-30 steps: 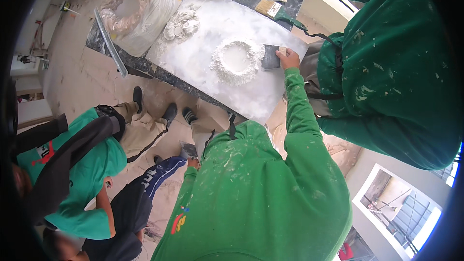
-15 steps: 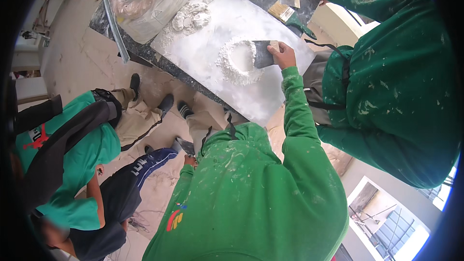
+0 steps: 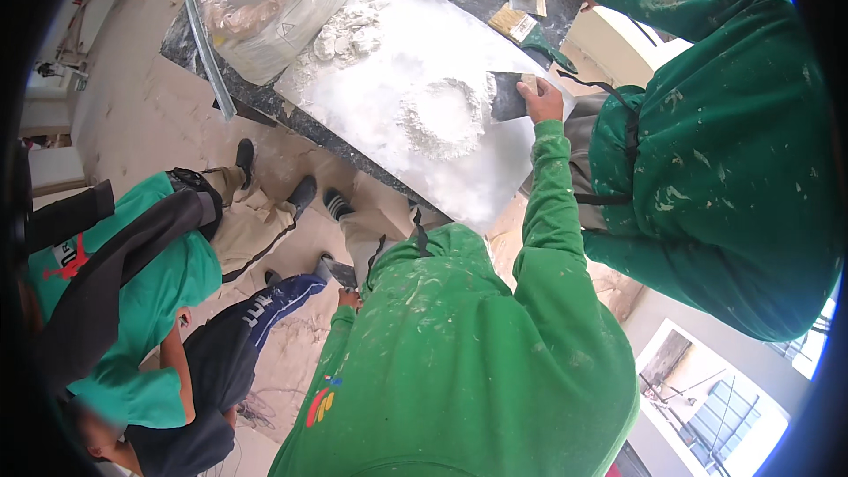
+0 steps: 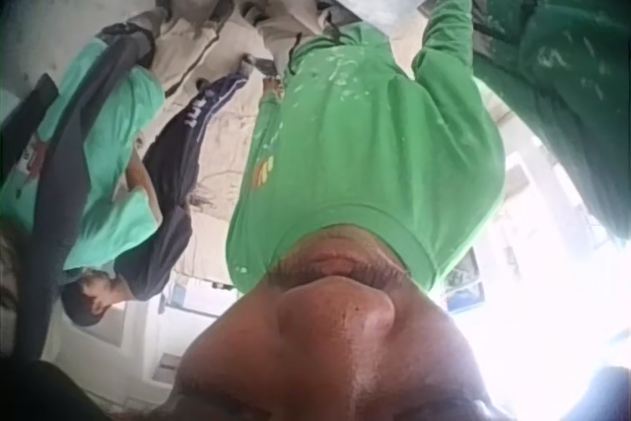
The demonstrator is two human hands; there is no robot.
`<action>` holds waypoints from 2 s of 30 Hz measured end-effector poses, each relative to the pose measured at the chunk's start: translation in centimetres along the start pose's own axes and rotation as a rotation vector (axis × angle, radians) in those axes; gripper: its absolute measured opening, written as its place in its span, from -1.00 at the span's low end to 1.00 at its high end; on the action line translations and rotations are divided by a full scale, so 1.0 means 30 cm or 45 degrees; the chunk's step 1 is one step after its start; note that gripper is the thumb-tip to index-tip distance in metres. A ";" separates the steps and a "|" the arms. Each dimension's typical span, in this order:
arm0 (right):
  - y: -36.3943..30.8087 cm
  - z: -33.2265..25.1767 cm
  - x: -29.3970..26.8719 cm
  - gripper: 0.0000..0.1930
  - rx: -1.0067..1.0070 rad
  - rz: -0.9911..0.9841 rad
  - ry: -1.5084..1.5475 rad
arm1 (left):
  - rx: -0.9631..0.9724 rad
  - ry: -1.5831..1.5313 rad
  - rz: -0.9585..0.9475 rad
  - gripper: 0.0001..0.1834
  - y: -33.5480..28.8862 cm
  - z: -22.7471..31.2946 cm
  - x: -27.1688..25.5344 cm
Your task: The person mixes a white powder with water on a flat surface using a trowel and a smaller scraper. They pour water from a small container into a pile of powder and fold the mixture repeatedly to form a paste.
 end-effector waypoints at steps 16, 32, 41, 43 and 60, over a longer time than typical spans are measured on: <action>0.258 -0.047 0.194 -0.34 0.015 -0.465 -0.270 | -0.088 -0.254 0.083 -0.50 -0.083 0.117 -0.026; 0.068 -0.295 0.246 -0.41 -0.120 -0.304 -0.366 | -0.039 0.000 0.260 -0.53 -0.184 0.313 0.013; -0.026 0.064 0.000 -0.58 0.172 -0.113 -0.050 | 0.080 0.359 0.066 -0.50 0.028 0.168 -0.106; -0.096 0.143 -0.035 -0.62 0.278 -0.098 -0.045 | 0.102 0.380 0.079 -0.49 0.043 0.192 -0.099; -0.238 -0.101 0.055 -0.68 0.174 0.036 -0.020 | 0.009 0.198 0.309 -0.42 -0.148 0.413 -0.035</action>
Point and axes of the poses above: each hand's wrist, its own y-axis towards the middle knuckle, its own x-axis out of the palm, z = x × y, the point moved 8 cm from there along y, towards the middle knuckle, and after that the axes turned 7 degrees about -z, right-handed, at the moved point
